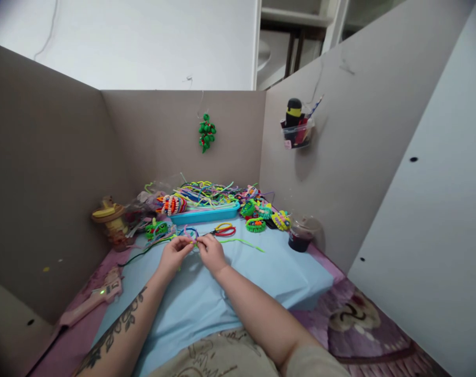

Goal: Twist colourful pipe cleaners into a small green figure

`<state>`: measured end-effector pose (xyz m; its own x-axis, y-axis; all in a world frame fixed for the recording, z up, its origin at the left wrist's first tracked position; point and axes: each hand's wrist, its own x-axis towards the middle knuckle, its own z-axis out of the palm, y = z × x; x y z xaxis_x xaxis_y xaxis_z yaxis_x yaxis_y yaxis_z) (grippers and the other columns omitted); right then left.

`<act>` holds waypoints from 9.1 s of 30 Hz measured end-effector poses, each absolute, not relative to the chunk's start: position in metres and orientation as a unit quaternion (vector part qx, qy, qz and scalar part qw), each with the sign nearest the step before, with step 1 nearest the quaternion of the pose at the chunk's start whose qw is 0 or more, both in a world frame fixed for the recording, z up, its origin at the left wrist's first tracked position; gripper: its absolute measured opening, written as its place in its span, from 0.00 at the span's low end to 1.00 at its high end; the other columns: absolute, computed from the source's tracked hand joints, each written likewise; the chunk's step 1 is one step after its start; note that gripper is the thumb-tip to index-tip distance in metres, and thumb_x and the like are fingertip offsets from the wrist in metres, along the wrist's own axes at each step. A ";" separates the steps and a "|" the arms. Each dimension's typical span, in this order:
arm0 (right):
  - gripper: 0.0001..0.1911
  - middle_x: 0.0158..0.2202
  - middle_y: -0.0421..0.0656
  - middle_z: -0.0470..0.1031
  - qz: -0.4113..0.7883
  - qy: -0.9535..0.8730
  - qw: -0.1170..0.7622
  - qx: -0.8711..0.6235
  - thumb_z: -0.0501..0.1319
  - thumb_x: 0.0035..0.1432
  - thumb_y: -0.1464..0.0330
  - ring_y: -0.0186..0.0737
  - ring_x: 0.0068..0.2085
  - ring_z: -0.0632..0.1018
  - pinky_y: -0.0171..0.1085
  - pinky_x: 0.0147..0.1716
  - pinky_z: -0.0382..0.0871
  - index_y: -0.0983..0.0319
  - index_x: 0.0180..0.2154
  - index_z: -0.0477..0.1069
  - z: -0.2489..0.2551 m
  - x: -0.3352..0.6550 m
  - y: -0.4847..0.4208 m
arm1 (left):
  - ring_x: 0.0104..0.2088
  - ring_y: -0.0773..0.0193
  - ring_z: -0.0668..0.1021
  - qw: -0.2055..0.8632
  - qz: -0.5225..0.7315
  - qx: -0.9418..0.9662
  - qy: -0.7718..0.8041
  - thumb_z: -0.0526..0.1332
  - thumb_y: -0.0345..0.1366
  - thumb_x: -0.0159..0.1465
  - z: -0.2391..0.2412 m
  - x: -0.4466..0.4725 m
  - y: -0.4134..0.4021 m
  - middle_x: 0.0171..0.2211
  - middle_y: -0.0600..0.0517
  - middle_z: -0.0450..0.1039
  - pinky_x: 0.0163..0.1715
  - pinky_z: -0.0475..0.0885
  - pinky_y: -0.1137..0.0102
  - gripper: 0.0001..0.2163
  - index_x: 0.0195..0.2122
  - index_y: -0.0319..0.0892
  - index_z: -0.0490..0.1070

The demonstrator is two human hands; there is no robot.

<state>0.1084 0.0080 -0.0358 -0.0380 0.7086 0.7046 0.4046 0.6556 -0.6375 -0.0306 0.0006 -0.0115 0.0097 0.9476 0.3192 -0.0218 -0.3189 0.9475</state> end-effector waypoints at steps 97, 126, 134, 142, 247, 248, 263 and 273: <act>0.09 0.32 0.44 0.66 0.038 -0.739 0.541 -0.399 0.55 0.56 0.71 0.39 0.37 0.68 0.38 0.39 0.64 0.58 0.35 0.74 -0.029 0.110 0.001 | 0.33 0.61 0.71 0.227 0.576 0.628 0.471 0.65 0.42 0.48 0.000 -0.029 -0.008 0.28 0.49 0.70 0.31 0.65 0.70 0.08 0.24 0.43 0.75; 0.12 0.35 0.45 0.71 0.061 -0.687 0.588 -0.424 0.58 0.52 0.67 0.40 0.38 0.71 0.38 0.38 0.67 0.63 0.40 0.66 -0.031 0.110 0.002 | 0.26 0.69 0.67 0.379 0.581 0.570 0.441 0.63 0.45 0.51 -0.007 -0.027 -0.006 0.23 0.54 0.67 0.28 0.61 0.75 0.13 0.25 0.38 0.70; 0.08 0.34 0.45 0.70 0.012 -0.710 0.564 -0.421 0.60 0.50 0.69 0.42 0.39 0.70 0.40 0.41 0.65 0.62 0.35 0.66 -0.031 0.110 0.002 | 0.25 0.68 0.69 0.431 0.583 0.529 0.441 0.66 0.44 0.47 -0.004 -0.027 -0.007 0.22 0.53 0.70 0.28 0.62 0.75 0.13 0.25 0.37 0.72; 0.09 0.30 0.43 0.68 -0.022 -0.715 0.527 -0.458 0.60 0.51 0.62 0.40 0.34 0.68 0.37 0.35 0.63 0.62 0.30 0.65 -0.033 0.108 0.003 | 0.25 0.68 0.69 0.438 0.573 0.532 0.443 0.66 0.44 0.46 -0.004 -0.024 -0.009 0.21 0.53 0.70 0.28 0.63 0.74 0.13 0.23 0.37 0.72; 0.08 0.31 0.43 0.71 0.031 -0.725 0.566 -0.392 0.53 0.56 0.75 0.40 0.37 0.69 0.39 0.39 0.62 0.61 0.32 0.70 -0.032 0.109 0.003 | 0.20 0.71 0.67 0.479 0.517 0.512 0.491 0.66 0.48 0.44 -0.003 -0.032 -0.003 0.20 0.55 0.69 0.20 0.59 0.75 0.18 0.29 0.38 0.75; 0.08 0.31 0.43 0.71 0.033 -0.724 0.566 -0.392 0.53 0.56 0.75 0.40 0.37 0.69 0.39 0.39 0.62 0.61 0.32 0.70 -0.032 0.110 0.004 | 0.22 0.69 0.68 0.466 0.517 0.517 0.498 0.66 0.48 0.44 -0.001 -0.032 -0.004 0.22 0.53 0.71 0.21 0.60 0.74 0.18 0.30 0.38 0.75; 0.12 0.33 0.45 0.67 0.038 -0.712 0.580 -0.394 0.50 0.54 0.78 0.41 0.38 0.68 0.39 0.40 0.64 0.61 0.34 0.69 -0.030 0.109 0.000 | 0.25 0.68 0.70 0.439 0.487 0.569 0.496 0.63 0.48 0.48 -0.002 -0.035 -0.001 0.25 0.52 0.73 0.24 0.61 0.74 0.17 0.31 0.38 0.76; 0.07 0.32 0.44 0.70 0.019 -0.750 0.543 -0.377 0.53 0.59 0.71 0.40 0.36 0.68 0.39 0.39 0.62 0.60 0.35 0.70 -0.026 0.109 -0.001 | 0.23 0.69 0.68 0.431 0.519 0.574 0.464 0.62 0.47 0.51 -0.006 -0.032 0.000 0.21 0.54 0.69 0.24 0.62 0.74 0.15 0.28 0.38 0.73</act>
<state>0.1086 -0.0013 -0.0258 -0.1258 0.5861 0.8004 0.5455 0.7148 -0.4377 -0.0319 0.0003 -0.0062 0.0303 0.9802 0.1958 0.0861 -0.1977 0.9765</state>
